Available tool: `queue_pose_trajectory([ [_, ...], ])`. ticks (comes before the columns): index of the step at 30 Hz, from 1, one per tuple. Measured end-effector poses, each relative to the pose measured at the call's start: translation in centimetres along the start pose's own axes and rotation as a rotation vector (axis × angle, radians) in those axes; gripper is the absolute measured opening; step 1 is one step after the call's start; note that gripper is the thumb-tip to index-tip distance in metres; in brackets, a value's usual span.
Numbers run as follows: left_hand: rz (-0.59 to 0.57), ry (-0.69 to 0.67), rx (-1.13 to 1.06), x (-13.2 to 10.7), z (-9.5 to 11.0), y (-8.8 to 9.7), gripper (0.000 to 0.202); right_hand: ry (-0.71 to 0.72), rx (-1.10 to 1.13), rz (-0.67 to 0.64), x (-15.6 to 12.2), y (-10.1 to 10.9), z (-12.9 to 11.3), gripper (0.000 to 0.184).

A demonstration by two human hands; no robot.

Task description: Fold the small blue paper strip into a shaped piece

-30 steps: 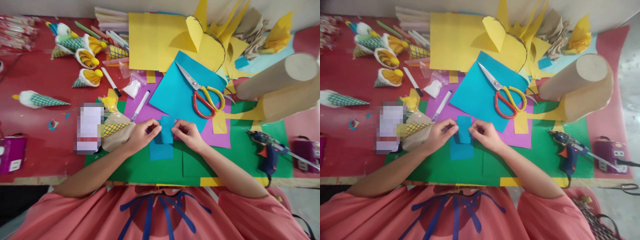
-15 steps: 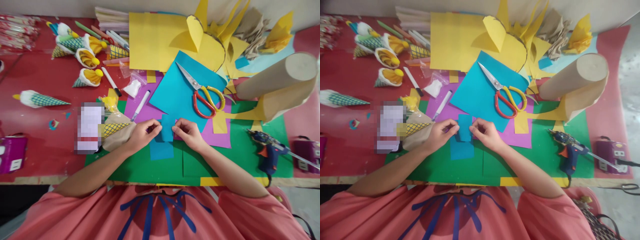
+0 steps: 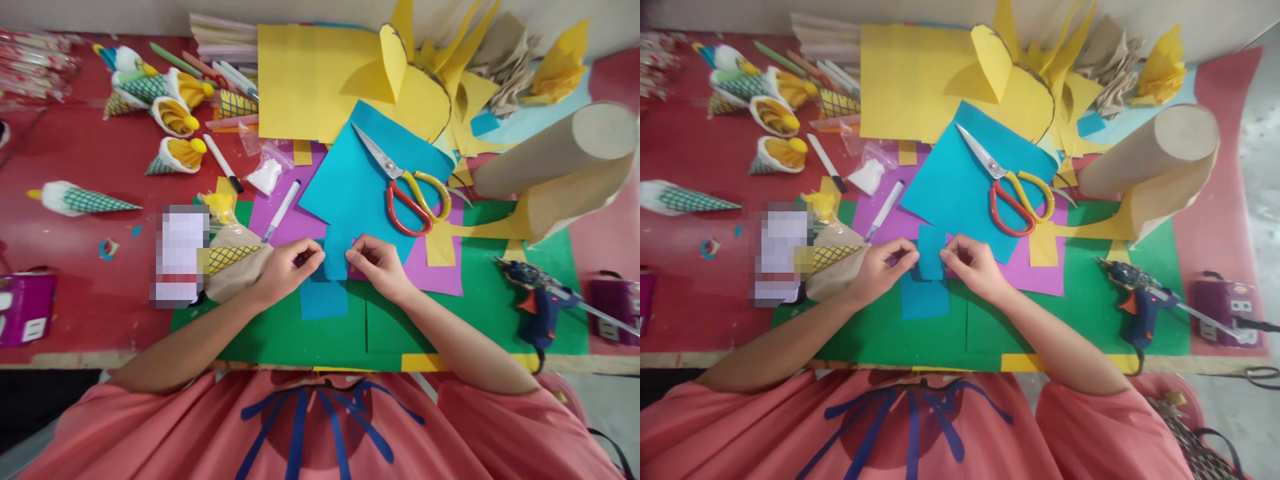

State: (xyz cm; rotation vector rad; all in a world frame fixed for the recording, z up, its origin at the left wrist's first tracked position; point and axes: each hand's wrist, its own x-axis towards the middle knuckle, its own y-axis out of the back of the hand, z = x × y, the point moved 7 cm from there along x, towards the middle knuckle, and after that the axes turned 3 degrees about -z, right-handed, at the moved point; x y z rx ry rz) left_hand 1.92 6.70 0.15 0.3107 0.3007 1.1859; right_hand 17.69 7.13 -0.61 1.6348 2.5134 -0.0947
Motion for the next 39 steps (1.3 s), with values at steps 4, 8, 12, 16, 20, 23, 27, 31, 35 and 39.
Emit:
queue_pose_trajectory([
  [4,-0.021,-0.016,0.006,-0.01,0.19,-0.13,0.024,-0.006,0.044,0.028,0.1,0.19,-0.05,0.032],
  [8,-0.026,-0.045,0.052,-0.04,0.4,-0.22,0.024,-0.015,0.057,0.04,0.15,0.24,-0.04,0.035],
  [12,-0.008,-0.043,0.073,-0.07,0.39,-0.17,0.022,-0.015,0.059,0.036,0.13,0.2,0.03,0.034],
  [16,-0.006,-0.045,0.077,-0.08,0.44,-0.19,0.022,-0.009,0.062,0.033,0.11,0.15,-0.05,0.034],
  [20,-0.007,-0.034,0.083,-0.05,0.44,-0.18,0.023,-0.025,0.054,0.041,0.13,0.2,-0.05,0.035],
  [23,-0.019,-0.037,0.095,-0.06,0.48,-0.21,0.022,-0.024,0.063,0.058,0.16,0.36,-0.03,0.035],
  [27,-0.018,-0.052,0.106,-0.11,0.5,-0.19,0.021,-0.014,0.081,0.061,0.18,0.44,0.0,0.033],
  [31,-0.018,-0.044,0.122,-0.14,0.48,-0.22,0.023,-0.027,0.073,0.07,0.15,0.52,0.18,0.035],
  [35,-0.038,-0.035,0.107,-0.16,0.53,-0.34,0.022,-0.028,0.088,0.09,0.17,0.78,0.41,0.035],
  [39,-0.054,-0.045,0.118,-0.2,0.49,-0.44,0.022,-0.033,0.104,0.104,0.21,0.98,0.63,0.034],
])
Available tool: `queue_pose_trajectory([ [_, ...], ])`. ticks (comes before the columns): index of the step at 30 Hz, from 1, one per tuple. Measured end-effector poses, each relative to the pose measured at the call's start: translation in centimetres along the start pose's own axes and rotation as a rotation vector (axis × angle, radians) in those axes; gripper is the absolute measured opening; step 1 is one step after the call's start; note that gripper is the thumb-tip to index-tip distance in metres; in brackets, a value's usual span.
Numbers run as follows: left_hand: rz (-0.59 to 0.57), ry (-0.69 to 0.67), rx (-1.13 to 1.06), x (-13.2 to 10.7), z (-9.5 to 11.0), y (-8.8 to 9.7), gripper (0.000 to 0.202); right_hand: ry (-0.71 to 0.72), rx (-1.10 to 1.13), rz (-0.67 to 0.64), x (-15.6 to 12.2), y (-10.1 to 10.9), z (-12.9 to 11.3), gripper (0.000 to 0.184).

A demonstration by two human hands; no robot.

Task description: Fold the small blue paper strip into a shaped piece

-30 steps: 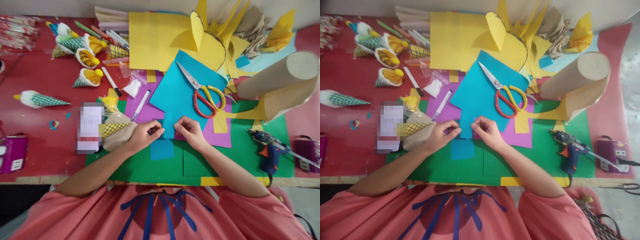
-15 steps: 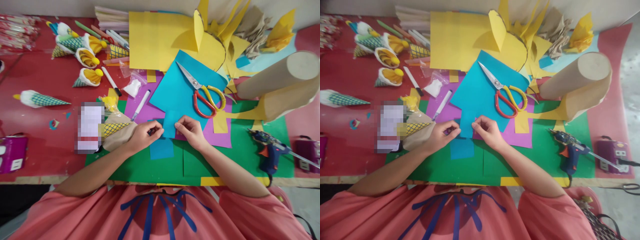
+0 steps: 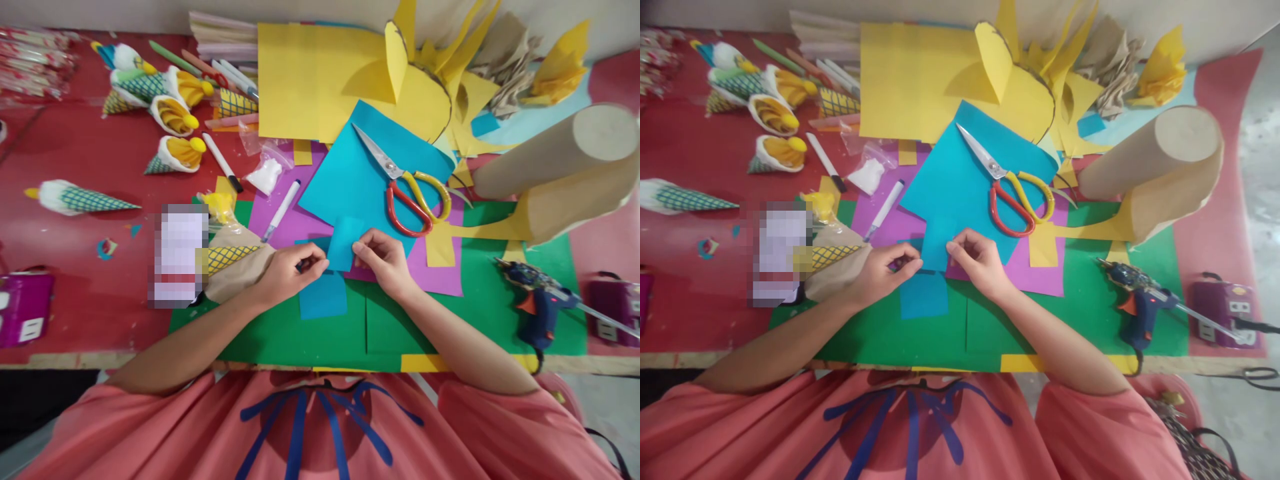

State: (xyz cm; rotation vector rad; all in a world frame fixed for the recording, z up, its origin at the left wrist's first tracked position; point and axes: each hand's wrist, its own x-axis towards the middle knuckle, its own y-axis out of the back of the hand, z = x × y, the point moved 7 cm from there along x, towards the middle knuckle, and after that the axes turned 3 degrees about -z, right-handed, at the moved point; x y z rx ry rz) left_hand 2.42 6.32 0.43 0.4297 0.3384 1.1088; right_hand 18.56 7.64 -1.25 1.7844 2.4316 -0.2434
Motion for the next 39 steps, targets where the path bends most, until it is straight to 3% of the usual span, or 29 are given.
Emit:
queue_pose_trajectory([
  [15,-0.028,-0.018,0.011,-0.1,0.1,-0.1,0.02,0.006,0.034,0.003,0.1,0.1,0.0,0.032],
  [26,0.001,-0.04,0.033,0.0,0.1,0.1,0.025,0.02,-0.065,-0.138,-0.5,-1.3,-0.4,0.029],
  [39,0.015,-0.064,0.017,0.0,0.4,0.4,0.032,0.061,-0.184,-0.163,-0.6,-1.6,-0.6,0.028],
])
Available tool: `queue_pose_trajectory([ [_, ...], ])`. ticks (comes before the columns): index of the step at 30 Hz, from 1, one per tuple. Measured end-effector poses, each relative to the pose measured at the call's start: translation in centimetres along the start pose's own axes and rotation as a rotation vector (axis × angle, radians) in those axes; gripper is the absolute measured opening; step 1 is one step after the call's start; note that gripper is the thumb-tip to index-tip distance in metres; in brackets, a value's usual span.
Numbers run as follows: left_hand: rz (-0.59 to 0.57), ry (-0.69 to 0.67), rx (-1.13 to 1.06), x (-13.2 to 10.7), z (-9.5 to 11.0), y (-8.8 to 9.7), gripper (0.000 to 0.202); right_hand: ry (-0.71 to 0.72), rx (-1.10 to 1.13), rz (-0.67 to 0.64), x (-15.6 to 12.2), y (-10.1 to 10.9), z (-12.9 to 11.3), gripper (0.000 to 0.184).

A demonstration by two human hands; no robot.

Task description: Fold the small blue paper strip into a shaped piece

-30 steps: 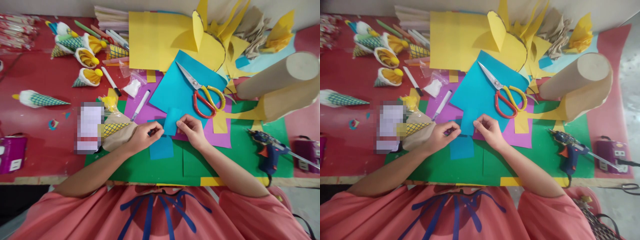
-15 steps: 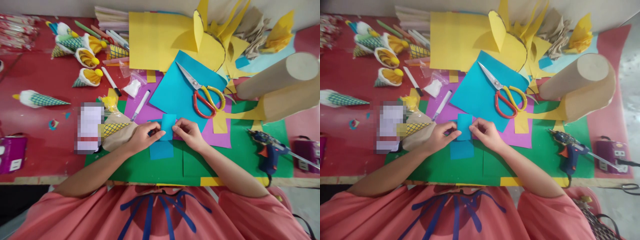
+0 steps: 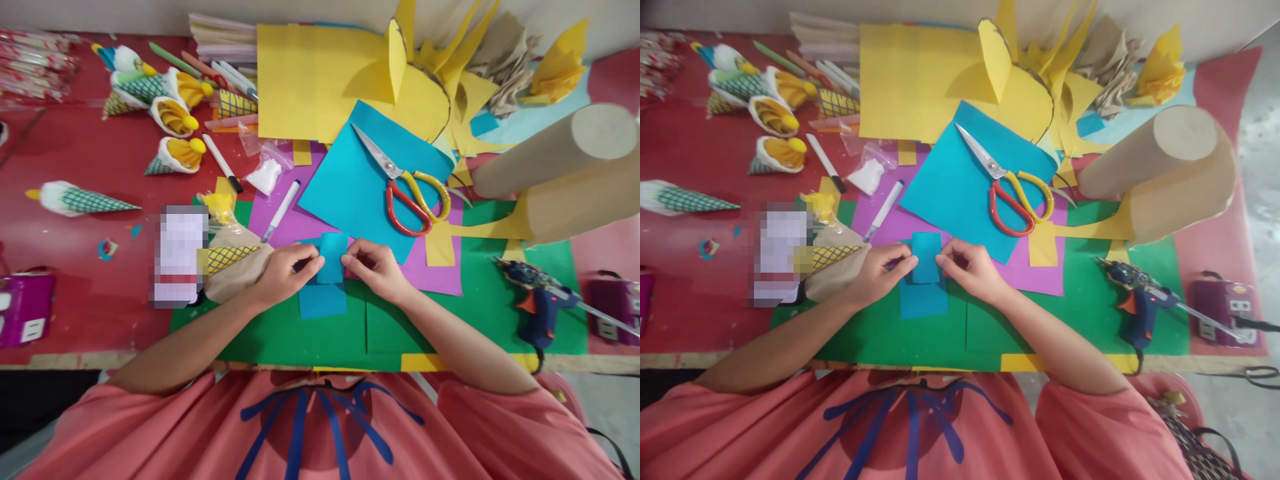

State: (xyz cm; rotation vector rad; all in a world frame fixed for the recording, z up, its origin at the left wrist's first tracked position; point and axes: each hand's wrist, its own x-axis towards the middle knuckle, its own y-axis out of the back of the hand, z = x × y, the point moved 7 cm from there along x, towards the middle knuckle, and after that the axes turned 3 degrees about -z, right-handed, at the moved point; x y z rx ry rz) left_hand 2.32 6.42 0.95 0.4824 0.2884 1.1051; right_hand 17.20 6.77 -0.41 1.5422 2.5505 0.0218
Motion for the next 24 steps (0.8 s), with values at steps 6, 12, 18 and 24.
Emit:
queue_pose_trajectory([
  [6,-0.011,0.007,-0.007,-0.03,-0.13,0.02,0.035,0.042,-0.058,-0.034,0.01,-0.1,-0.22,0.025],
  [12,0.027,0.036,-0.026,0.06,-0.05,0.25,0.028,0.057,-0.125,-0.056,-0.03,-0.18,-0.42,0.023],
  [18,0.043,0.04,-0.052,0.09,-0.18,0.32,0.026,0.051,-0.138,-0.071,-0.05,-0.22,-0.39,0.023],
  [24,0.079,0.029,-0.076,0.0,-0.31,0.49,0.023,0.073,-0.173,-0.102,-0.06,-0.43,-0.39,0.022],
])
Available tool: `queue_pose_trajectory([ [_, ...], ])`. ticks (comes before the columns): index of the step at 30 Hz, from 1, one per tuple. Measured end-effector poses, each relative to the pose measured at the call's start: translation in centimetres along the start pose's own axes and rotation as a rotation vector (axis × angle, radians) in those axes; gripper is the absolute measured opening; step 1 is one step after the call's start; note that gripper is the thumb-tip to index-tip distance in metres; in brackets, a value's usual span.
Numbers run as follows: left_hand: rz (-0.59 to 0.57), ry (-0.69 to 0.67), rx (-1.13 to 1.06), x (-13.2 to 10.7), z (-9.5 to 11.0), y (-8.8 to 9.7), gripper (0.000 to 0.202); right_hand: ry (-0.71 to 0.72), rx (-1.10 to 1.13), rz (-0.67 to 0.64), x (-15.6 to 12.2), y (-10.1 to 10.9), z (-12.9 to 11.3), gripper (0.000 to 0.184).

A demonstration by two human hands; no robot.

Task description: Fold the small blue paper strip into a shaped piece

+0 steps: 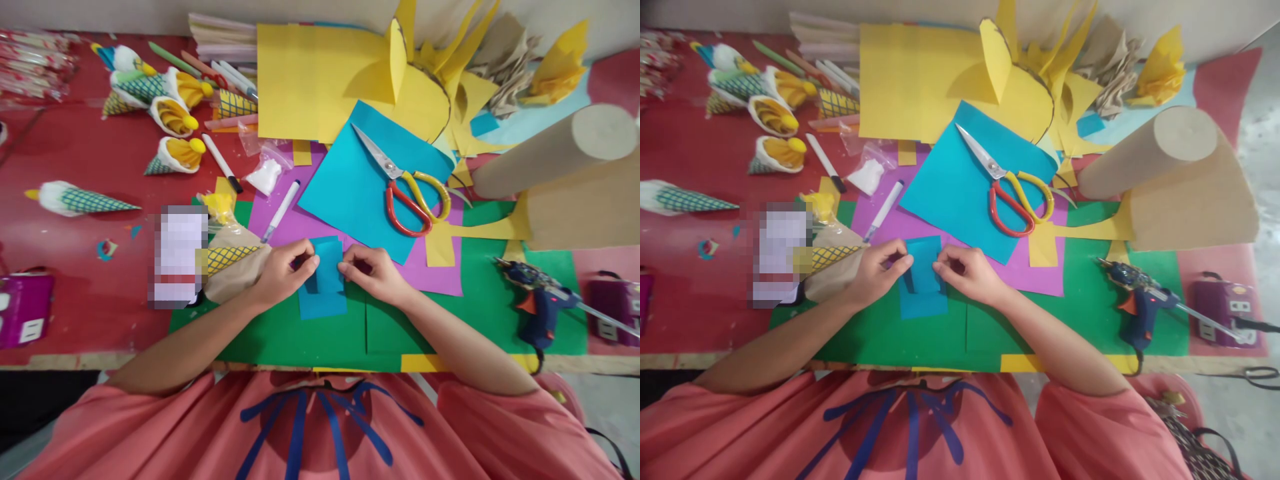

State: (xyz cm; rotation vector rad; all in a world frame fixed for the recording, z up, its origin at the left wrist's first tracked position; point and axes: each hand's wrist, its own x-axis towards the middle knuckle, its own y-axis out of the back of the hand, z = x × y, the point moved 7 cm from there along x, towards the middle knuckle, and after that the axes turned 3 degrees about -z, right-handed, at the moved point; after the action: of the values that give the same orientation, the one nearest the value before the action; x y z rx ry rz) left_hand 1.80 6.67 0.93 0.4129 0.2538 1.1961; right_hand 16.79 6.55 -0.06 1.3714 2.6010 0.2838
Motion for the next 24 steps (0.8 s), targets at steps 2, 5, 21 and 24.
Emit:
queue_pose_trajectory([
  [2,-0.01,0.012,-0.001,-0.01,-0.16,-0.11,0.021,0.018,-0.013,-0.011,0.01,-0.09,-0.12,0.022],
  [5,-0.016,0.024,-0.015,-0.01,-0.36,-0.17,0.016,0.066,-0.045,-0.022,0.01,-0.22,-0.46,0.02],
  [21,-0.026,0.039,-0.072,-0.03,-0.47,-0.02,0.021,0.113,-0.081,-0.054,-0.04,-0.41,-0.99,0.02],
  [24,-0.031,0.035,-0.087,-0.1,-0.48,-0.06,0.025,0.116,-0.085,-0.061,-0.05,-0.45,-1.01,0.02],
])
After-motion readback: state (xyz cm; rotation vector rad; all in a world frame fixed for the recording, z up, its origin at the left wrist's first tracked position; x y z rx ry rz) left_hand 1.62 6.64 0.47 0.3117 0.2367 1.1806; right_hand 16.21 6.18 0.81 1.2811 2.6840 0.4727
